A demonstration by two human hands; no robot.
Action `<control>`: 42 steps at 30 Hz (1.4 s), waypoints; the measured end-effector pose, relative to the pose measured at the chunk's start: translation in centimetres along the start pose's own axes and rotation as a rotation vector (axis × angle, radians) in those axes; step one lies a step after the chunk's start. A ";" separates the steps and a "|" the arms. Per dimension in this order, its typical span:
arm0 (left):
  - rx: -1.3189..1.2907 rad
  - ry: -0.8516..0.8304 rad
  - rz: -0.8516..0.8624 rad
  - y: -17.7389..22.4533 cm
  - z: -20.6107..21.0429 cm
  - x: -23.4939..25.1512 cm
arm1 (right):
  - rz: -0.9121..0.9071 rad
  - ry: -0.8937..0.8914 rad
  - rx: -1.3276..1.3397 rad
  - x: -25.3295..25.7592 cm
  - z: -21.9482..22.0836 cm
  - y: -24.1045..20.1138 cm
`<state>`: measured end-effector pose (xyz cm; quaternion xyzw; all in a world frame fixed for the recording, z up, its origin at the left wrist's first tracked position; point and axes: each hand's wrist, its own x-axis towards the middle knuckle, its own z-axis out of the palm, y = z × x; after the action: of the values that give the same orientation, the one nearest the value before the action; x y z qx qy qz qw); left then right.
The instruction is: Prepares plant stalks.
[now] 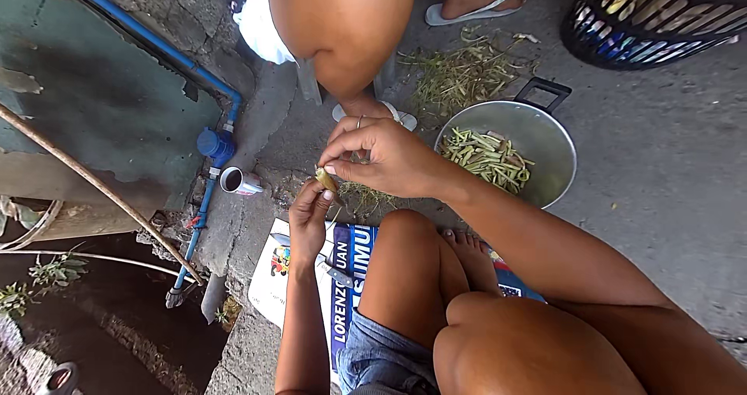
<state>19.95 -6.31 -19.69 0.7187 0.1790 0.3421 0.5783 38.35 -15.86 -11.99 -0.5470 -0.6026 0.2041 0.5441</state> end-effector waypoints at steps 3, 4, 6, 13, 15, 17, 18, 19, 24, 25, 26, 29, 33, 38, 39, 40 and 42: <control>0.034 -0.018 -0.004 0.2 -0.1 0.0 | -0.013 -0.047 0.017 0.0 -0.3 0.2; 0.045 -0.029 -0.003 0.3 -0.1 0.0 | -0.022 -0.065 0.017 0.1 -0.4 0.3; 0.069 -0.049 -0.001 0.4 -0.3 0.0 | -0.047 -0.093 0.004 0.0 -0.7 0.3; 0.148 -0.097 0.006 0.6 -0.8 -0.1 | -0.117 -0.149 -0.154 -0.2 -1.1 0.1; 0.166 -0.111 0.015 0.6 -0.9 -0.1 | -0.143 -0.156 -0.176 -0.2 -1.1 0.2; 0.189 -0.124 0.024 0.6 -1.1 -0.1 | -0.141 -0.171 -0.182 -0.4 -1.0 0.3; 0.202 -0.127 0.031 0.6 -1.2 -0.1 | -0.119 -0.178 -0.159 -0.4 -0.9 0.3; 0.214 -0.126 0.036 0.6 -1.3 0.0 | -0.081 -0.181 -0.106 -0.4 -0.8 0.4; 0.283 -0.078 0.045 0.5 -1.3 0.1 | 0.318 -0.114 0.422 -1.0 0.8 0.7; 0.283 -0.054 0.039 0.4 -1.1 -0.1 | 0.407 -0.081 0.486 -1.2 1.3 0.6; 0.276 -0.026 0.031 0.4 -0.9 -0.2 | 0.479 -0.050 0.526 -1.3 1.9 0.6; 0.232 0.098 0.013 0.2 0.2 -0.9 | 0.600 0.026 0.636 -1.7 3.1 0.5; 0.186 0.239 0.037 0.1 1.8 -1.6 | 0.711 0.111 0.734 -1.3 3.9 0.0; 0.331 0.377 0.196 -0.1 2.1 -1.8 | 0.703 0.197 0.706 -1.5 4.8 -0.5; 0.343 0.386 0.220 0.0 2.0 -1.8 | 0.690 0.198 0.681 -1.5 4.8 -0.7; 0.359 0.392 0.242 0.1 1.9 -1.9 | 0.686 0.193 0.662 -1.5 4.8 -0.9; 0.401 0.405 0.275 0.2 1.7 -1.9 | 0.670 0.176 0.635 -1.6 4.8 -1.1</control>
<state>19.76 -8.82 -20.19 0.7531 0.2554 0.5112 0.3261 33.40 -15.91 -13.32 -0.5331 -0.2519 0.4957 0.6377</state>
